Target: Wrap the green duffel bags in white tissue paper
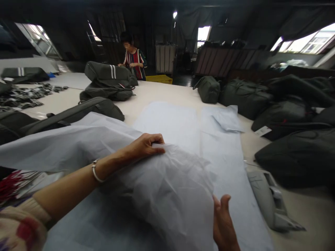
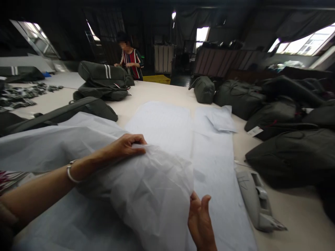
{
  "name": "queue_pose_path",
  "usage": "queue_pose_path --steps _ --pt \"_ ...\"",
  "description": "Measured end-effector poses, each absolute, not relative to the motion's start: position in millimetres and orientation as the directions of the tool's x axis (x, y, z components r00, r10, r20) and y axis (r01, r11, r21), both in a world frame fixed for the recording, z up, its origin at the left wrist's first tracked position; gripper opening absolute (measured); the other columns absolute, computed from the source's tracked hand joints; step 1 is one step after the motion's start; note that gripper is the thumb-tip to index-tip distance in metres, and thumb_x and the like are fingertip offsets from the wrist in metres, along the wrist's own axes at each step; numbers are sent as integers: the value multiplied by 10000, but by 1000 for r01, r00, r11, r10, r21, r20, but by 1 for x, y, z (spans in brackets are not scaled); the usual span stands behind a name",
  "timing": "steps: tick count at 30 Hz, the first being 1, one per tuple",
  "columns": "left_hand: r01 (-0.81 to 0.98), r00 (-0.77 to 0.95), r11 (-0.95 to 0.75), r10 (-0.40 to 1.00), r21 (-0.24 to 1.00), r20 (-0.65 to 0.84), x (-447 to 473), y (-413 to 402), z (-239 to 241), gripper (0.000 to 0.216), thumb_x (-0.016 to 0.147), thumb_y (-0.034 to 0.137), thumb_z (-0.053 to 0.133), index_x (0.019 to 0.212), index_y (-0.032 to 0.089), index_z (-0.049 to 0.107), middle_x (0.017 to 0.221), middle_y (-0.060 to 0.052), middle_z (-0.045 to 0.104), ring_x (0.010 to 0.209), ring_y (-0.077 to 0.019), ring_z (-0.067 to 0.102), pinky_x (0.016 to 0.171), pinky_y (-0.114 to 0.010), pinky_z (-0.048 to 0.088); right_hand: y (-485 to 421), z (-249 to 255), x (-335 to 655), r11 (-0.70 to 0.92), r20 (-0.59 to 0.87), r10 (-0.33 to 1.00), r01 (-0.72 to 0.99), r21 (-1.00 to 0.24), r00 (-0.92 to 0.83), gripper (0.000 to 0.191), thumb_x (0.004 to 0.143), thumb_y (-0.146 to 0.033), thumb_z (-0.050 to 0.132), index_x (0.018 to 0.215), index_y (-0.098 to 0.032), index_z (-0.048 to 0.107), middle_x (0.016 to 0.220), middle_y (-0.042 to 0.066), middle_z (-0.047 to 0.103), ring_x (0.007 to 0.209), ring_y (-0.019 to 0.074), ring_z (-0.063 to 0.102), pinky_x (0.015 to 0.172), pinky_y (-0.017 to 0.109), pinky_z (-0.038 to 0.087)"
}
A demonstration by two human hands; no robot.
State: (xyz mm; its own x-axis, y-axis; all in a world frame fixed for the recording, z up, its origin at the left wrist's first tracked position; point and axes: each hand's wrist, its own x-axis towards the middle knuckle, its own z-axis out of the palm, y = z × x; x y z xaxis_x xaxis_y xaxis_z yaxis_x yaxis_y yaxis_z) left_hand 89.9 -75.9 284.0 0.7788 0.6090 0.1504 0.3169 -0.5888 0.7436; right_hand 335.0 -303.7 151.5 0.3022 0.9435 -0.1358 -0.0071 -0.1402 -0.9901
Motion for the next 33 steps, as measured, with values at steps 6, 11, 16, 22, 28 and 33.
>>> queue_pose_path --steps 6,11,16,22,28,33 --pt "261 824 -853 441 452 355 94 -70 278 147 857 307 683 820 180 617 825 -19 646 787 -163 563 707 -245 418 -311 210 364 -350 -276 791 33 -936 546 1012 649 -747 693 1443 -191 404 935 111 702 892 350 689 812 526 555" --pt "76 873 -945 218 319 437 83 -81 282 209 958 350 556 840 187 608 768 -22 642 701 -153 559 657 -248 411 -264 288 325 -107 424 793 785 -611 438 958 643 -594 778 1451 -233 415 1460 139 476 1370 372 399 1154 569 269" --pt "3 889 -933 166 359 427 60 -93 293 249 1006 361 450 1007 184 625 888 -58 703 779 -174 627 727 -269 448 -201 308 255 138 187 981 856 -498 -49 607 733 -355 800 1296 -297 582 1011 30 725 974 261 664 1027 476 416" --pt "151 934 -676 336 722 119 31 -70 326 401 1040 427 332 1289 231 577 1256 -44 662 1122 -193 615 976 -283 440 -232 305 231 326 416 887 908 -262 -199 164 863 -97 559 825 -222 658 785 26 650 750 181 584 696 289 403" --pt "90 996 -844 90 529 -27 29 -71 334 389 918 144 568 1294 241 592 1132 -39 690 1009 -191 643 878 -258 465 -267 331 209 496 370 855 782 -378 -364 242 996 -278 420 980 -208 652 756 30 613 661 149 576 585 254 387" --pt "-128 992 -951 -124 281 33 28 -77 325 315 831 97 675 1120 210 625 944 -30 653 829 -187 606 695 -269 454 -255 351 206 481 321 875 728 -488 -362 222 988 -356 512 1007 -194 663 667 7 593 567 119 568 537 222 396"
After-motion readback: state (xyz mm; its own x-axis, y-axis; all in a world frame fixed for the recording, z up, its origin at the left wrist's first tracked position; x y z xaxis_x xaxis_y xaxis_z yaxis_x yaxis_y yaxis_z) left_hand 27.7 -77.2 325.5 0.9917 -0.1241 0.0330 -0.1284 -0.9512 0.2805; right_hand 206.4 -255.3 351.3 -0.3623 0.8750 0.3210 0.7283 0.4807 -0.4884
